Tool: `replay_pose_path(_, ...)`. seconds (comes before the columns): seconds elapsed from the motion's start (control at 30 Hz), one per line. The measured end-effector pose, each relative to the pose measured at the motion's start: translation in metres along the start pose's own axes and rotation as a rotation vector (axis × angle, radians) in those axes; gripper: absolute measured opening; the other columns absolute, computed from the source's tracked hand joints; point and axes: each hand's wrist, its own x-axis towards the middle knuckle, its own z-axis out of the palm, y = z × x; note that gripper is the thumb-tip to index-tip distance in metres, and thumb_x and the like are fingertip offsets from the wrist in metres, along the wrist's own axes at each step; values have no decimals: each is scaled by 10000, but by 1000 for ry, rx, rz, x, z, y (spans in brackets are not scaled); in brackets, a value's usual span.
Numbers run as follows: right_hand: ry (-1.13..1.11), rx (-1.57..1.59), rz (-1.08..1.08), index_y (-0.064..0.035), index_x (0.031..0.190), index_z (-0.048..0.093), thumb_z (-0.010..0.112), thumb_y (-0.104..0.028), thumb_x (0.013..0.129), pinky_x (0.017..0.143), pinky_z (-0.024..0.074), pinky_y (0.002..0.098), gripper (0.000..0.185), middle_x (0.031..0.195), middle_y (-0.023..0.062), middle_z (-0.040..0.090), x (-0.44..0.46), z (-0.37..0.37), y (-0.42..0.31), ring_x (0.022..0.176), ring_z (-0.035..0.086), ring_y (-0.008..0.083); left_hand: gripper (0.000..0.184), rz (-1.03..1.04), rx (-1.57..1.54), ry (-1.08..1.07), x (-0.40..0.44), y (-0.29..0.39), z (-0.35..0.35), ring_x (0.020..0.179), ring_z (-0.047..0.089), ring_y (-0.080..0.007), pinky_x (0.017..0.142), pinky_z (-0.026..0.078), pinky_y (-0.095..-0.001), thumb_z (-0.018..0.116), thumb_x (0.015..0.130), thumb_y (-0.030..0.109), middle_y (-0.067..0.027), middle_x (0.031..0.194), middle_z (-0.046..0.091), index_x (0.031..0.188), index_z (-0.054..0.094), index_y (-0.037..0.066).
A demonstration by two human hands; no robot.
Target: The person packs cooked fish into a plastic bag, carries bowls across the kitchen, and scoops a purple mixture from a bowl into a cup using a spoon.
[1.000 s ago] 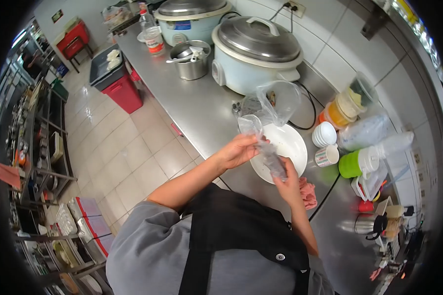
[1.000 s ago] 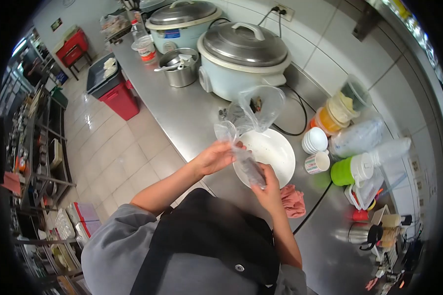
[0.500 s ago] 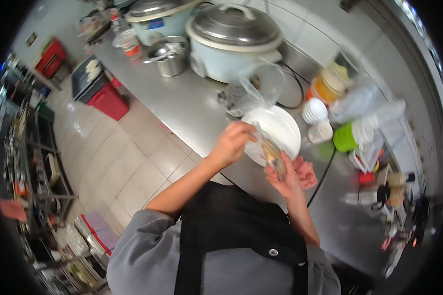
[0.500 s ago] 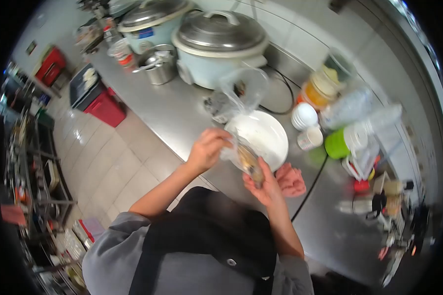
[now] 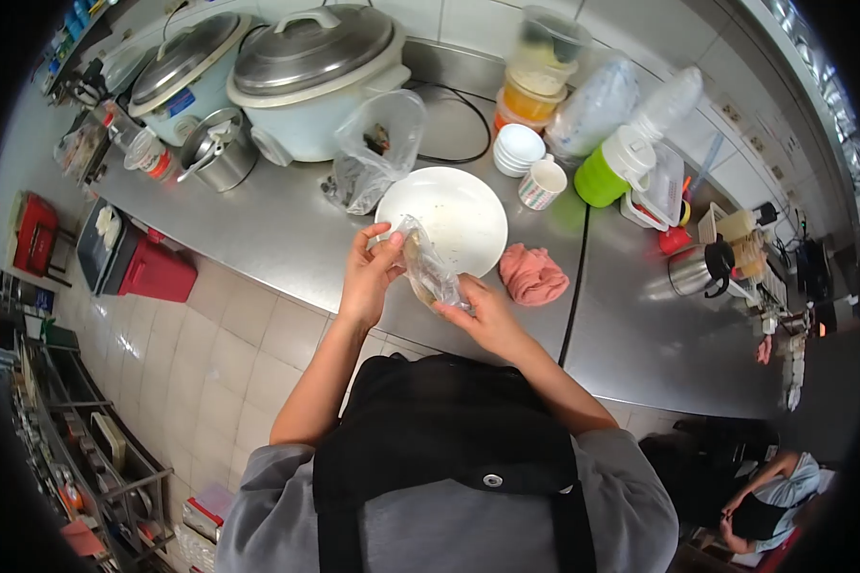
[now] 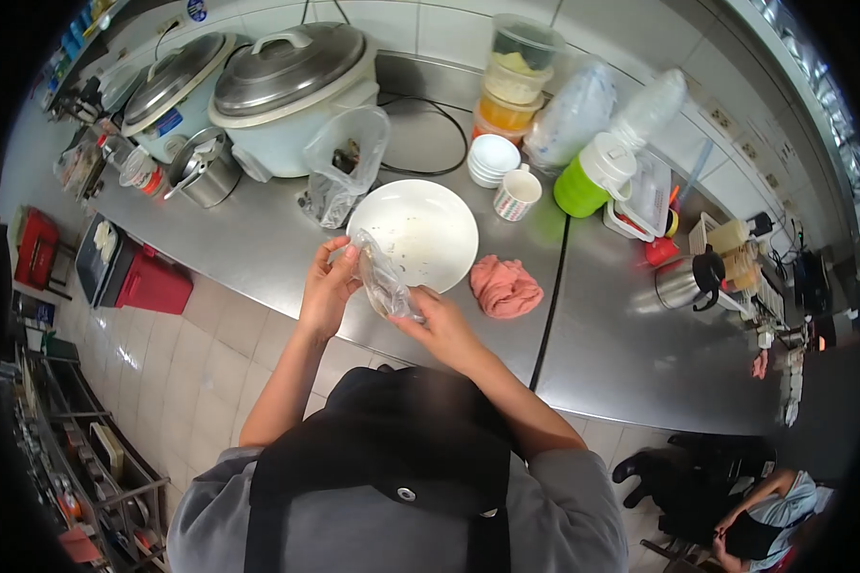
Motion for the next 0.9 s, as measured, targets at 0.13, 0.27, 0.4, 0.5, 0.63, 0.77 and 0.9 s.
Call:
replay_pose_path(0.13,-74,263,186,-13,1321,408,670,-217,869,922,429,347,562,1237,179,523,-12,-17,2,1127,529,239,278,-84,-207,-184,5,-25,16,946,614,-137,859,498,-280,569,931,76,-67,1044,642,1203,527,34)
replay_pose_path(0.27,-79,451,94,-22,1462,195,692,-174,852,1077,289,342,801,1415,127,364,-26,-40,11,1316,333,206,261,-135,-312,-162,3,-57,48,935,619,-131,841,517,-283,555,926,40,-68,1078,627,1186,536,35)
replay_pose_path(0.4,-108,470,160,-18,1469,185,687,-180,856,1075,289,338,809,1400,128,373,-45,-56,29,1314,332,201,190,-229,-199,-282,-3,-94,74,845,619,-104,744,513,-245,573,901,15,-47,965,657,1089,602,20)
replay_pose_path(0.5,-110,550,247,-12,1462,207,668,-199,871,1078,285,344,773,1390,114,383,-56,-74,36,1299,347,196,127,-273,48,-315,-2,-89,94,796,604,-81,710,491,-223,582,893,22,-23,881,664,1007,638,10)
replay_pose_path(0.63,90,590,362,-24,1430,292,651,-235,885,1046,327,339,687,1356,87,430,-72,-97,81,1247,407,186,126,-222,372,-381,-7,-88,103,866,577,-76,814,448,-233,603,895,102,-16,969,653,984,670,43)
replay_pose_path(0.77,368,682,493,-58,1331,451,650,-247,888,935,416,323,521,1181,55,581,-75,-164,112,1081,550,164,218,-208,391,-285,-26,-90,97,979,557,-92,871,427,-254,605,895,131,-7,1043,652,1093,659,58)
replay_pose_path(0.9,450,335,663,-34,1243,526,663,-361,862,849,463,342,521,1075,64,636,-84,-218,195,976,606,154,250,-211,357,-84,-55,-103,71,971,580,-107,865,438,-268,621,875,136,-13,1072,653,1114,635,64)
